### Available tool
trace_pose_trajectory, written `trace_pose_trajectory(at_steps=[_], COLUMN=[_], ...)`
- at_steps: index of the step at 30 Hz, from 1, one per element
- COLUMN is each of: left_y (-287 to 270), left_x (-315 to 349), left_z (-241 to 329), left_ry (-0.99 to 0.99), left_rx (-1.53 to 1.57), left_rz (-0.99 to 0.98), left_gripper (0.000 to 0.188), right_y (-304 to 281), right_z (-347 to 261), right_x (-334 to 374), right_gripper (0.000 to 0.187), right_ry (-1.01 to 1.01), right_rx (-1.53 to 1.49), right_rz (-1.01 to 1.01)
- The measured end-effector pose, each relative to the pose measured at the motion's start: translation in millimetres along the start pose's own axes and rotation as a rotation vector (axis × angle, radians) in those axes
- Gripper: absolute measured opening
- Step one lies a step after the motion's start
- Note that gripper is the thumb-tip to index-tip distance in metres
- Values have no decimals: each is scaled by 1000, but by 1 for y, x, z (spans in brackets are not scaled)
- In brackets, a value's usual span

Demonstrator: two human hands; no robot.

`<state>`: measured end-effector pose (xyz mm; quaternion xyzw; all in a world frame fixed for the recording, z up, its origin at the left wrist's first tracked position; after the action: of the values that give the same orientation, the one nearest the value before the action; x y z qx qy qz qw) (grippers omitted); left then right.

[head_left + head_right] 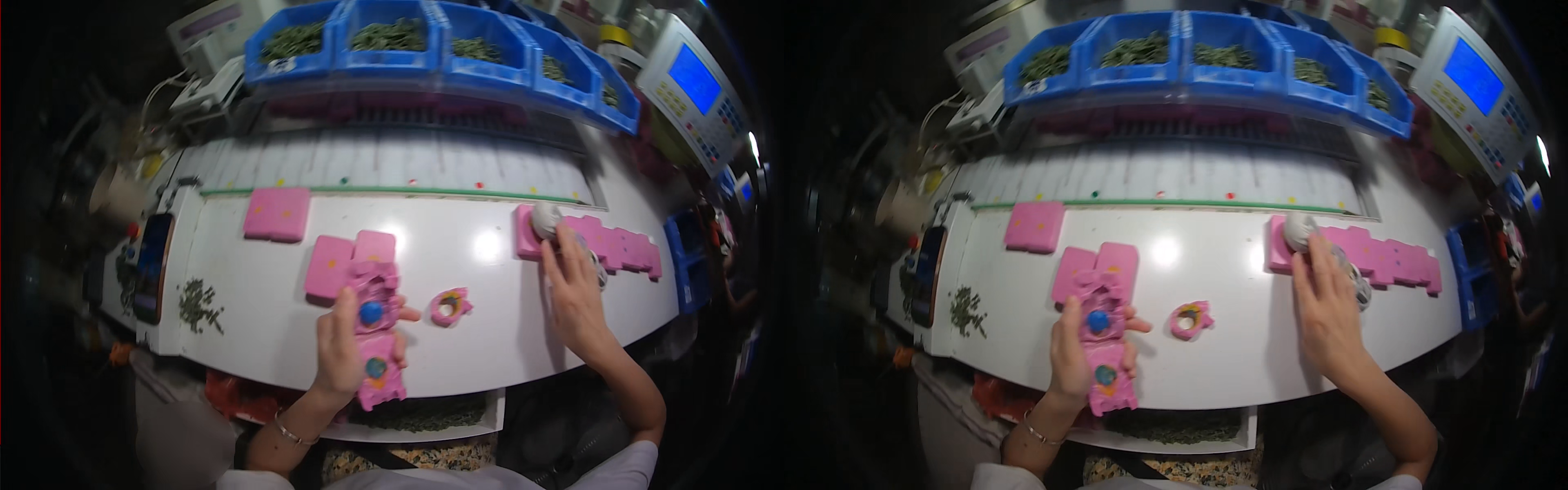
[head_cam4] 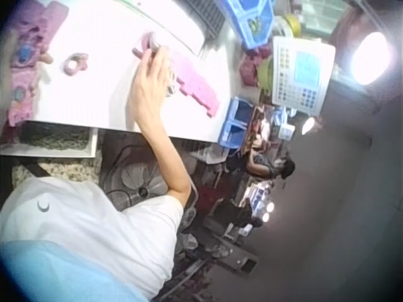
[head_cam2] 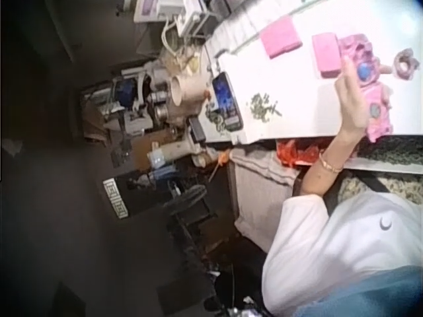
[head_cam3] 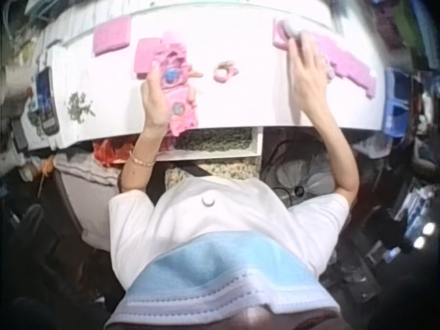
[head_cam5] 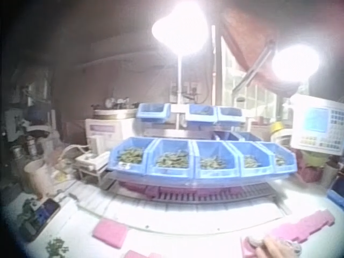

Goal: The recorder is assembling botanical elements into pink wax molds at a workstation.

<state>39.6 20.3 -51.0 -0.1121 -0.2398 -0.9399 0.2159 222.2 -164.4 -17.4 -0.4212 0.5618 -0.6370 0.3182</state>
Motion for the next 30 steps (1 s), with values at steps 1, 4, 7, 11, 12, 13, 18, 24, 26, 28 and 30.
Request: trace_pose_trajectory(at_steps=[1,4,7,11,12,13,18,24,26,28,30], left_y=[9,20,27,34,32,33,38,46,44,46,44], left_x=[-8,-18,-24,-28,-26,-27,-31,-44,-43,-45,-52], left_z=[3,3,-6,-15,-14,-14,-14,-16,-22,-20,-23], left_ry=[8,36,4,10,26,26,38,37,39,43,35], left_rx=[-7,-35,-66,-122,-177,-176,-220,-130,-146,-157,-134], left_rz=[-61,-111,-179,-199,-182,-181,-144,-100,-85,-87,-108], left_gripper=[66,68,64,64,63,63,60,54,54,54,56], right_y=[-11,-27,-25,-24,-33,-44,-69,-40,-47,-49,-53], right_z=[9,29,57,39,14,-9,-72,-88,-81,-78,-70], right_x=[8,13,12,19,18,18,2,-7,-9,-8,-6], right_gripper=[65,65,67,71,71,72,70,82,82,82,77], right_ry=[62,161,208,166,73,14,-241,-209,-205,-187,-100], right_rx=[-49,-68,-253,-434,-413,-495,-555,-449,-507,-553,-655], right_rz=[21,91,146,32,55,24,0,93,41,-8,200])
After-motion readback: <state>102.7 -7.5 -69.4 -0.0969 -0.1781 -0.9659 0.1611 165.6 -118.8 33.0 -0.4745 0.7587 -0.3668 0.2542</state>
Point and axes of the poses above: each hand's wrist, its own x-axis away from the middle knuckle, its own y-axis out of the palm, z = x × y, the point moved 6 cm from there along -x, towards the middle knuckle, and after that the axes turned 11 degrees about -z, right-handed, at the moved point
